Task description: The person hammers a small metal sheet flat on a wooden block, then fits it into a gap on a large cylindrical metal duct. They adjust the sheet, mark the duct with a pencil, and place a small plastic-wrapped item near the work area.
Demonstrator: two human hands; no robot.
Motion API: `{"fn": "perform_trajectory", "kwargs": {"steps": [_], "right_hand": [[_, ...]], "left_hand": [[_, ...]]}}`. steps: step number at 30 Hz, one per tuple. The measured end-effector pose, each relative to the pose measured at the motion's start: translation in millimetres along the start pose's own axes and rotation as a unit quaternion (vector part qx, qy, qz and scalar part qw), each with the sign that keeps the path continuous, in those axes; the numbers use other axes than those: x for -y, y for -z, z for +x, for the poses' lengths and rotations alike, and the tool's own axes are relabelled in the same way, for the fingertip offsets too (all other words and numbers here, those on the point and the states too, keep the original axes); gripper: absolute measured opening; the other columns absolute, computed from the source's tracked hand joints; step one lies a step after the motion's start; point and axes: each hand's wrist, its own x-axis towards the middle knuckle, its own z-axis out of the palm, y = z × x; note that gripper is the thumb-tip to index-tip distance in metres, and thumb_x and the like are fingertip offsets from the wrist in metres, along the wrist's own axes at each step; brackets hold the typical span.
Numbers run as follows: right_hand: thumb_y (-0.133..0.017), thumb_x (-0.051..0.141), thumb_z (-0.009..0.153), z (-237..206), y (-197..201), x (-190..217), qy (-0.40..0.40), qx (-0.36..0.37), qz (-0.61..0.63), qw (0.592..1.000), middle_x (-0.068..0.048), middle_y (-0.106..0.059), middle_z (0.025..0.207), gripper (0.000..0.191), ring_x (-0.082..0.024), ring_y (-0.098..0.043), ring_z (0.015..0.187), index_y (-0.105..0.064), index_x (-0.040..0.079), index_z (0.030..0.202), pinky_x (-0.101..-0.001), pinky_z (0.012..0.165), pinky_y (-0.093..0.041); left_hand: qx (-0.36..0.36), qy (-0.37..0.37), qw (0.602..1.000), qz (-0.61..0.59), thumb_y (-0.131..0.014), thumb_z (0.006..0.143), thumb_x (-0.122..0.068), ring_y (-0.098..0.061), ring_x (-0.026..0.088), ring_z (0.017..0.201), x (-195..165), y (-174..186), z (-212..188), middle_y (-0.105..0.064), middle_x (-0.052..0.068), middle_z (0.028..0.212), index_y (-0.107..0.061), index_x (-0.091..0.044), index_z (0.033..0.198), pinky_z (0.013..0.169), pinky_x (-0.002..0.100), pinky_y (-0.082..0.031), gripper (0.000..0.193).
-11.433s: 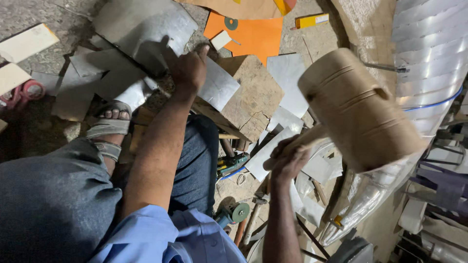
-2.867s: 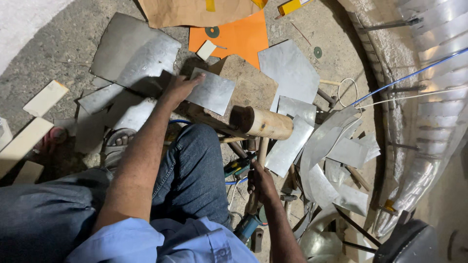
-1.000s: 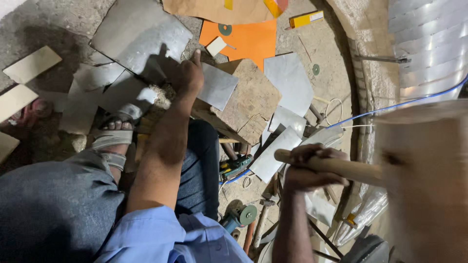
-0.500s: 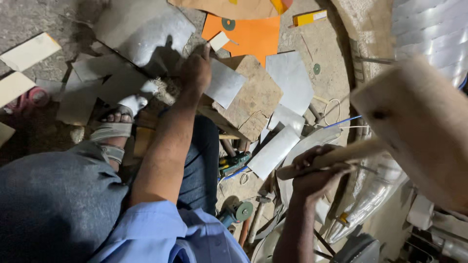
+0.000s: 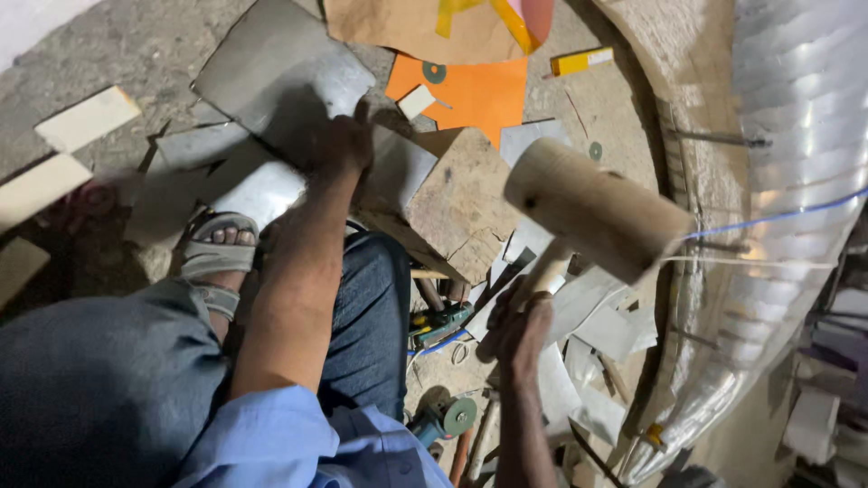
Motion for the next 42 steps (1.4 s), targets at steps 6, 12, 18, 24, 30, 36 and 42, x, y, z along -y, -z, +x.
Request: {"fn": "perform_trajectory", "kwargs": {"steps": [6, 12, 18, 24, 30, 36, 42], "right_hand": [[-0.036, 0.084, 0.096, 19, -13, 28, 0.211, -0.003, 0.111, 0.971, -0.009, -0.053, 0.075, 0.081, -0.019, -0.050, 0.057, -0.050, 0.005, 0.106, -0.0345, 0.049, -0.043], [-0.036, 0.076, 0.095, -3, -42, 23, 0.031, 0.033, 0.121, 0.992, -0.005, -0.052, 0.070, 0.073, -0.015, -0.048, 0.054, -0.051, 0.006, 0.105, -0.0324, 0.047, -0.042], [-0.025, 0.081, 0.102, 5, -5, 44, 0.219, -0.007, 0.170, 0.961, -0.007, -0.056, 0.072, 0.079, -0.014, -0.051, 0.053, -0.052, 0.007, 0.106, -0.0311, 0.046, -0.042], [-0.038, 0.080, 0.093, 37, -22, -29, 0.266, 0.034, 0.121, 0.956, -0.006, -0.058, 0.080, 0.072, -0.015, -0.054, 0.057, -0.054, 0.010, 0.105, -0.0291, 0.045, -0.041], [-0.037, 0.071, 0.103, 14, -20, -16, -0.037, 0.089, -0.077, 0.992, -0.005, -0.053, 0.067, 0.068, -0.015, -0.050, 0.052, -0.054, 0.006, 0.090, -0.0309, 0.042, -0.042], [-0.037, 0.070, 0.101, 9, 0, 48, 0.062, -0.012, 0.216, 0.974, -0.004, -0.057, 0.085, 0.064, -0.016, -0.051, 0.063, -0.052, 0.008, 0.111, -0.0338, 0.051, -0.043], [-0.048, 0.064, 0.104, 40, -37, -9, 0.171, 0.052, -0.018, 0.984, -0.003, -0.054, 0.070, 0.059, -0.011, -0.051, 0.053, -0.054, 0.005, 0.101, -0.0271, 0.040, -0.046]], "left_hand": [[-0.004, -0.017, 0.999, 0.034, -0.018, 0.105, -0.070, -0.064, 0.049, 0.106, 19, -8, -3, -0.066, 0.037, 0.107, -0.072, 0.011, 0.103, 0.095, 0.055, -0.046, 0.097], [0.110, 0.000, 0.993, 0.049, -0.016, 0.108, -0.063, -0.071, 0.042, 0.104, -10, 1, -16, -0.074, 0.029, 0.105, -0.076, 0.002, 0.105, 0.102, 0.053, -0.049, 0.089], [0.069, 0.007, 0.997, 0.043, -0.023, 0.104, -0.066, -0.068, 0.045, 0.106, -10, -8, -19, -0.071, 0.030, 0.106, -0.075, 0.002, 0.103, 0.098, 0.052, -0.049, 0.085], [0.077, 0.000, 0.997, 0.000, -0.022, 0.105, -0.064, -0.068, 0.046, 0.107, 0, -23, -20, -0.071, 0.030, 0.106, -0.075, 0.002, 0.104, 0.096, 0.053, -0.051, 0.084], [0.102, 0.066, 0.986, -0.114, -0.023, 0.105, -0.065, -0.073, 0.042, 0.111, -4, 4, 4, -0.072, 0.029, 0.116, -0.069, 0.007, 0.111, 0.094, 0.052, -0.059, 0.086], [0.098, 0.037, 0.994, 0.011, -0.015, 0.106, -0.065, -0.053, 0.045, 0.131, 5, -1, -19, -0.052, 0.034, 0.143, -0.068, 0.008, 0.119, 0.110, 0.055, -0.042, 0.092], [0.029, 0.022, 0.999, 0.017, -0.017, 0.101, -0.068, -0.051, 0.046, 0.131, 7, -1, -22, -0.037, 0.039, 0.151, -0.071, 0.009, 0.106, 0.098, 0.052, -0.046, 0.094]]}}
